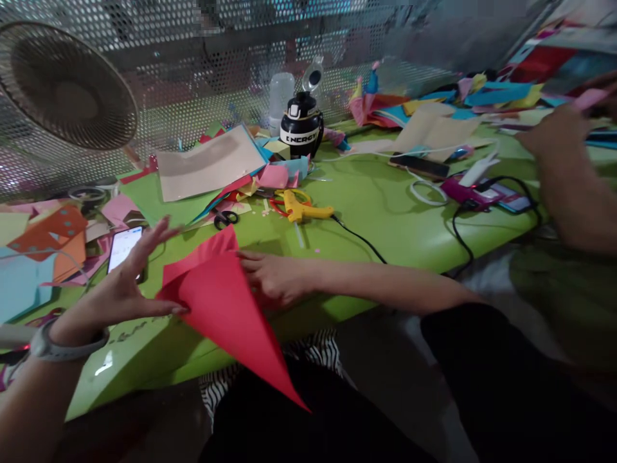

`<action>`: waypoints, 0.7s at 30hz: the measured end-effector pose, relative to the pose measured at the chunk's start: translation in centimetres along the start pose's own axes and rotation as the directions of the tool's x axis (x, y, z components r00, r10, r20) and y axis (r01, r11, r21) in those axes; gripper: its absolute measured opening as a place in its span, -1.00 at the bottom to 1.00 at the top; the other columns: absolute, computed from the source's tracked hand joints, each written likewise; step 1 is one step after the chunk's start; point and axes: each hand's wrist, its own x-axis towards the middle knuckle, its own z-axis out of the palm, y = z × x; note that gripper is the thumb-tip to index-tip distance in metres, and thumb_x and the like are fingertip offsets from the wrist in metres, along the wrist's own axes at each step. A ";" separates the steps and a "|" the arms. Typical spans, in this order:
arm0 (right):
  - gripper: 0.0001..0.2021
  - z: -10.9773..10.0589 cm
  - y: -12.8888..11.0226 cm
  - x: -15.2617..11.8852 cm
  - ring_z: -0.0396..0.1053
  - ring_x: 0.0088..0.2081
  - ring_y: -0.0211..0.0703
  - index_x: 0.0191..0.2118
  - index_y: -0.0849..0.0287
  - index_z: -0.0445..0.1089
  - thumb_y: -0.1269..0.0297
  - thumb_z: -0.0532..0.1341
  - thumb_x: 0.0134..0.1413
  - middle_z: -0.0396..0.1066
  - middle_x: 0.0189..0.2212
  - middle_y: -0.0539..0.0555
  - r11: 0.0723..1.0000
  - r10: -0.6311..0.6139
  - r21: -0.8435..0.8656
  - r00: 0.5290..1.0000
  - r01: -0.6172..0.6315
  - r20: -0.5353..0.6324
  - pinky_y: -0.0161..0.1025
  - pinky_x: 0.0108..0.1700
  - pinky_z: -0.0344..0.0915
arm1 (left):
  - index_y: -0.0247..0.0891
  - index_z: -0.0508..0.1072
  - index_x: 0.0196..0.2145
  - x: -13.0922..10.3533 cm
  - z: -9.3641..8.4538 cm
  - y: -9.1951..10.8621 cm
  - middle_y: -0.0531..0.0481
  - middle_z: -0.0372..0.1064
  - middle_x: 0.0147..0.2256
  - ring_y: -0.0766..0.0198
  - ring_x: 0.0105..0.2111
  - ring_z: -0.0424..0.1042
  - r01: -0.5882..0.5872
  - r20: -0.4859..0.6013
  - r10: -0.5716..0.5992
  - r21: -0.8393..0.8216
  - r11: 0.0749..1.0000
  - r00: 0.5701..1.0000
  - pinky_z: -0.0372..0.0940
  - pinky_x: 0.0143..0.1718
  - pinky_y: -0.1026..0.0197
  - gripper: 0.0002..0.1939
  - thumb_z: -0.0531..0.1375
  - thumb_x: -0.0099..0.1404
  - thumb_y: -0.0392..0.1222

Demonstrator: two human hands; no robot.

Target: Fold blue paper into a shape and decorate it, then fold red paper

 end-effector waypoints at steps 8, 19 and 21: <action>-0.45 2.5 0.1 -0.2 0.00 0.38 0.00 0.29 0.14 0.22 0.47 0.11 0.16 0.11 0.36 0.21 0.958 0.283 0.118 0.927 -0.262 -0.244 0.06 0.34 0.02 | 0.06 0.11 0.36 -2.5 1.0 2.5 -0.07 0.46 0.11 0.10 0.08 0.48 0.031 0.300 0.010 -0.131 0.991 0.954 0.42 0.06 0.05 -0.30 0.27 0.36 -0.05; -0.79 2.4 1.3 0.3 0.40 -0.13 0.03 -0.06 0.27 0.38 0.28 0.21 0.25 0.46 -0.15 0.23 0.658 0.753 -0.021 0.657 -0.753 0.022 -0.14 -0.18 0.25 | -0.06 -0.31 0.45 -7.6 6.1 3.0 -0.15 -0.38 0.45 -0.22 0.41 -0.25 0.039 0.386 -0.131 0.235 0.971 0.913 -0.13 0.36 -0.27 0.12 0.16 0.19 0.44; -0.85 1.7 2.0 0.2 0.42 -0.22 -0.03 -0.11 0.25 0.41 0.32 0.13 0.32 0.50 -0.23 0.18 0.672 0.741 -0.089 0.669 -0.735 0.066 -0.16 -0.23 0.20 | -0.03 -0.35 0.45 -8.0 6.4 3.0 -0.13 -0.40 0.45 -0.20 0.41 -0.24 0.022 0.362 -0.117 0.257 0.966 0.925 -0.10 0.36 -0.23 0.10 0.14 0.22 0.43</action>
